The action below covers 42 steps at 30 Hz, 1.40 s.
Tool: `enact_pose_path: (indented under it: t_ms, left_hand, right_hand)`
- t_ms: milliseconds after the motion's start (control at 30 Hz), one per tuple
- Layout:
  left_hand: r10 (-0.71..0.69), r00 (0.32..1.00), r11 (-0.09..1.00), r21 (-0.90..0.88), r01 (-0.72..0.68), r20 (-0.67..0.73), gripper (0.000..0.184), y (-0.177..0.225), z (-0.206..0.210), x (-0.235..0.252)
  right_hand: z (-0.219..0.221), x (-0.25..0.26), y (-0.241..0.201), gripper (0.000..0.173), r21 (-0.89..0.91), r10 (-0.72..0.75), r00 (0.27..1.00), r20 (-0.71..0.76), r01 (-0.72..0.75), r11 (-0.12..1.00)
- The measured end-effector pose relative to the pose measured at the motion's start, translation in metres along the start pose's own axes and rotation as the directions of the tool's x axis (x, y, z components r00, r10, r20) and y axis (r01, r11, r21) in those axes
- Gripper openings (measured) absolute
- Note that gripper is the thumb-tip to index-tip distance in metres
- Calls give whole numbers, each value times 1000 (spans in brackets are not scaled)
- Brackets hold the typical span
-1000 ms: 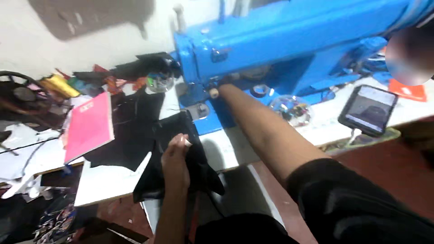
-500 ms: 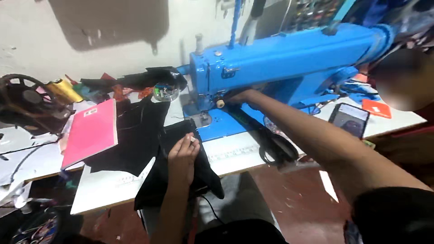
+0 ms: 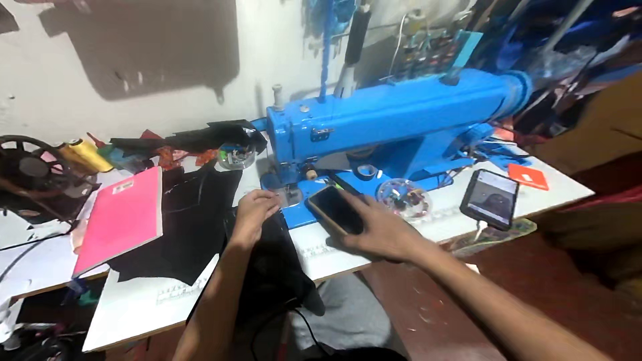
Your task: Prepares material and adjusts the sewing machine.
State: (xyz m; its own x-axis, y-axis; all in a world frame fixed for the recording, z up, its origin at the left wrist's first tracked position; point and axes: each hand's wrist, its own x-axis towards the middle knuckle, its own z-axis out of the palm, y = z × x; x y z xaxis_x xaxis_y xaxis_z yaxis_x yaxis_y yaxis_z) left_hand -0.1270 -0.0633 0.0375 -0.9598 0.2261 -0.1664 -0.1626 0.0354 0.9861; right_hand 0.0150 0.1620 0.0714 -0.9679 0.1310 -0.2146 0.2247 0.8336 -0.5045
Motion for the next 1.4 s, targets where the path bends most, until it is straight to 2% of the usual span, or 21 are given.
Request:
enact_pose_path:
  t_ms: [100,167,233,333,433,533,667,733,800,900,967,1167,1400]
  left_hand:
    - [-43,998,989,142,36,47,51,2,-5,19]
    - [-71,993,977,209,49,97,58,5,-7,30]
    - [-105,988,972,222,78,114,49,10,-8,37]
    - [-158,976,982,131,139,147,39,16,-10,44]
    - [-152,975,986,89,139,163,36,13,-13,49]
    - [-63,986,978,209,30,156,35,12,-19,44]
    - [34,982,935,342,-97,187,32,12,-19,32]
    - [150,962,864,442,-239,226,20,6,-17,33]
    - [249,925,754,543,-371,286,16,-1,-15,37]
    - [304,880,620,625,-474,365,21,-8,-10,41]
    - [317,866,569,653,-500,387,23,-11,-6,45]
    - [232,884,572,678,-462,407,28,-8,-2,55]
    - [191,894,640,640,-426,405,29,-6,-3,59]
  right_hand:
    - [25,-9,-4,105,-65,15,999,-52,-18,998]
    - [35,-11,-10,106,-97,54,995,-86,-63,993]
    - [44,-10,-12,108,-106,65,989,-129,-79,991]
    - [56,-8,-12,104,-159,35,979,-202,-68,985]
    - [58,-9,-12,94,-210,29,984,-174,-66,975]
    - [46,-8,-10,95,-159,-7,993,-118,-12,987]
    - [21,19,-5,88,-7,-28,985,-169,27,1000]
    - [12,44,-3,78,66,-94,973,-212,110,992]
    - [6,68,-6,64,82,-194,956,-220,216,973]
    - [-1,98,-18,37,68,-274,949,-158,287,956]
    - [-3,115,-27,30,18,-282,954,-101,285,958]
    - [-1,146,-35,37,-174,-278,950,139,300,938]
    - [-1,148,-34,36,-262,-335,923,188,376,889]
